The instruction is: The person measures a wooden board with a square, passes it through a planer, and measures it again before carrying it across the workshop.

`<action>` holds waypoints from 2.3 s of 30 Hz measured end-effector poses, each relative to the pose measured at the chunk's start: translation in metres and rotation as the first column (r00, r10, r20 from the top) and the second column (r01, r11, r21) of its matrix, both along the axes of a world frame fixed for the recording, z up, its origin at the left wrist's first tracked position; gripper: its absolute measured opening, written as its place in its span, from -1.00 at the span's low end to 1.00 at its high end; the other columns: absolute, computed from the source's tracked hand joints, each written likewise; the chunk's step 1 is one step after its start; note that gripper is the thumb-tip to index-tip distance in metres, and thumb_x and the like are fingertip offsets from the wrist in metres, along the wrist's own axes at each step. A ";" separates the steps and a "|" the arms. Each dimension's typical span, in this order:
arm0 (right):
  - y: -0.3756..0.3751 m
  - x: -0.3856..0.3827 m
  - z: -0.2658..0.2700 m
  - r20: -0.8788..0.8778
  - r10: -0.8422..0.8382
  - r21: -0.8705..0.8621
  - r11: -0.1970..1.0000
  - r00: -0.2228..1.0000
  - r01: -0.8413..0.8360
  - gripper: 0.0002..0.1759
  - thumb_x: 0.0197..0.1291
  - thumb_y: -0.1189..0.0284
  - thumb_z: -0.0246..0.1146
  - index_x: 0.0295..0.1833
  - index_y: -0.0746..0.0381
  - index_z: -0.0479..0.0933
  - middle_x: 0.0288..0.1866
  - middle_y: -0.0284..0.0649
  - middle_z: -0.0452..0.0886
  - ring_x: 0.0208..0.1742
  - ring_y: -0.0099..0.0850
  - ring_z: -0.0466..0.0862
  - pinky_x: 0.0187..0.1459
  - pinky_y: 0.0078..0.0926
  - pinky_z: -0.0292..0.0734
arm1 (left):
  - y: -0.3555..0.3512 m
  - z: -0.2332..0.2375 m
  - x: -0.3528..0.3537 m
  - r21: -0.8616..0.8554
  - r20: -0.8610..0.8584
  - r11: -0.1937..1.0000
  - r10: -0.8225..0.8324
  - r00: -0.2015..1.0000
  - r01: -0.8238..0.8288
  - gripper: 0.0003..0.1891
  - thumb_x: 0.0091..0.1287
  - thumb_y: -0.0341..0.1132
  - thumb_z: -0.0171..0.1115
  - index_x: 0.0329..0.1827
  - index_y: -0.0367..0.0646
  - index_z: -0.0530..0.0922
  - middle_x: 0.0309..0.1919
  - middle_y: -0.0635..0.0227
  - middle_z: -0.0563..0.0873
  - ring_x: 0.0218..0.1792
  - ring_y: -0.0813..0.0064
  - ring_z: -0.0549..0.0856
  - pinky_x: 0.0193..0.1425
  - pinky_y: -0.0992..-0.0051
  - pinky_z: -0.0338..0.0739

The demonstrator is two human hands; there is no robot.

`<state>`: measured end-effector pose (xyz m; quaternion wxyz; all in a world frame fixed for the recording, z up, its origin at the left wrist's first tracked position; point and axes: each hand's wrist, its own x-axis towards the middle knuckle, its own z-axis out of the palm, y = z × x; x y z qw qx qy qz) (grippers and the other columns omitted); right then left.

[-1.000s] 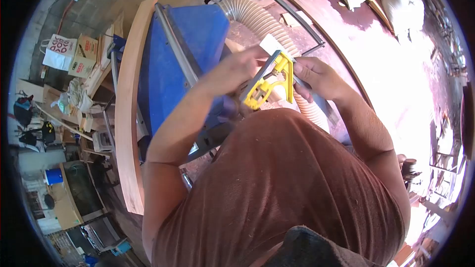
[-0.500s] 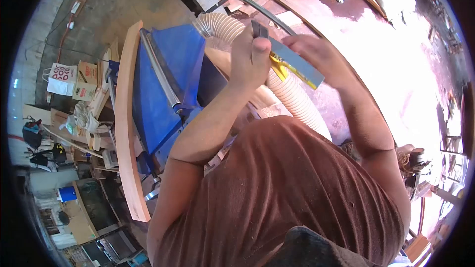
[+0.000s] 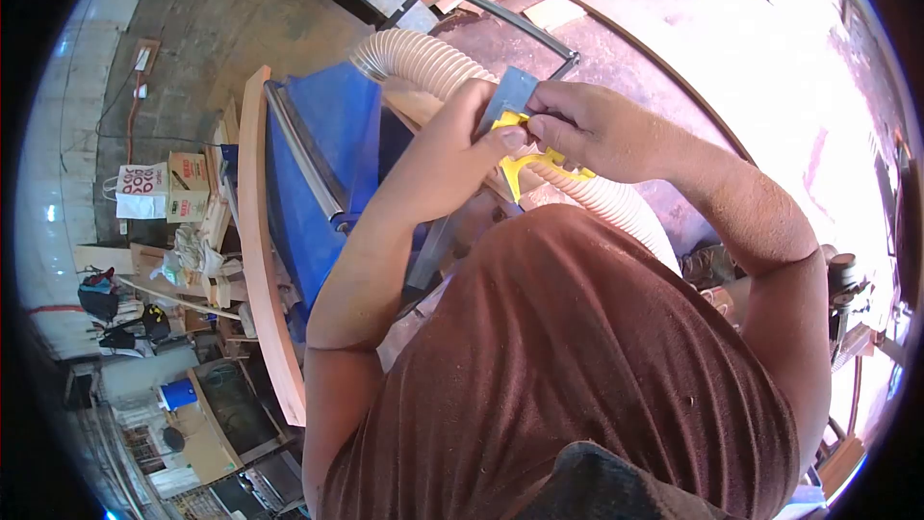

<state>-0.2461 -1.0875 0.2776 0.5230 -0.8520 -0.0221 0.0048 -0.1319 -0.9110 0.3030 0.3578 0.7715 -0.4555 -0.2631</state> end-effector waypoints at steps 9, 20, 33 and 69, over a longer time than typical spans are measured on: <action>0.000 -0.025 -0.009 -0.014 -0.002 0.157 0.988 1.000 0.004 -0.62 0.46 0.21 0.05 0.04 0.35 0.46 -0.29 -0.12 0.58 -0.30 -0.36 0.59 -0.21 -0.38 0.51 | 0.013 -0.002 -0.030 0.066 -0.404 0.998 0.030 0.914 -0.003 -0.66 0.57 -0.14 -0.07 0.09 -0.26 0.42 -0.47 0.44 0.52 -0.52 0.73 0.45 -0.43 0.65 0.40; -0.009 -0.041 0.004 0.070 0.073 0.089 0.993 0.995 -0.079 -0.54 0.38 0.14 0.14 0.05 0.37 0.49 -0.22 0.03 0.63 -0.17 -0.19 0.66 -0.11 -0.27 0.51 | 0.016 0.003 -0.058 0.016 -0.471 0.996 0.085 0.878 -0.088 -0.48 0.50 0.07 0.01 0.18 -0.27 0.41 -0.52 0.50 0.44 -0.54 0.77 0.40 -0.47 0.70 0.30; -0.013 -0.044 0.000 0.168 0.127 0.047 0.989 0.978 -0.137 -0.55 0.42 0.15 0.07 0.06 0.37 0.41 -0.18 0.08 0.61 -0.16 -0.06 0.66 -0.11 -0.16 0.52 | 0.009 0.010 -0.058 0.072 -0.391 0.996 0.075 0.917 -0.051 -0.41 0.48 0.14 -0.01 0.15 -0.31 0.41 -0.55 0.50 0.46 -0.53 0.72 0.40 -0.45 0.61 0.32; 0.069 0.118 -0.076 0.168 0.440 0.705 0.571 0.882 -0.420 0.24 0.04 -0.41 0.14 0.57 0.25 -0.06 0.43 0.09 0.26 0.41 -0.18 0.35 0.34 -0.18 0.31 | 0.060 0.030 0.079 -0.454 -0.446 0.703 0.353 0.822 -0.548 -0.58 0.54 0.04 -0.10 -0.17 -0.18 0.47 -0.70 0.43 0.42 -0.76 0.61 0.39 -0.66 0.55 0.32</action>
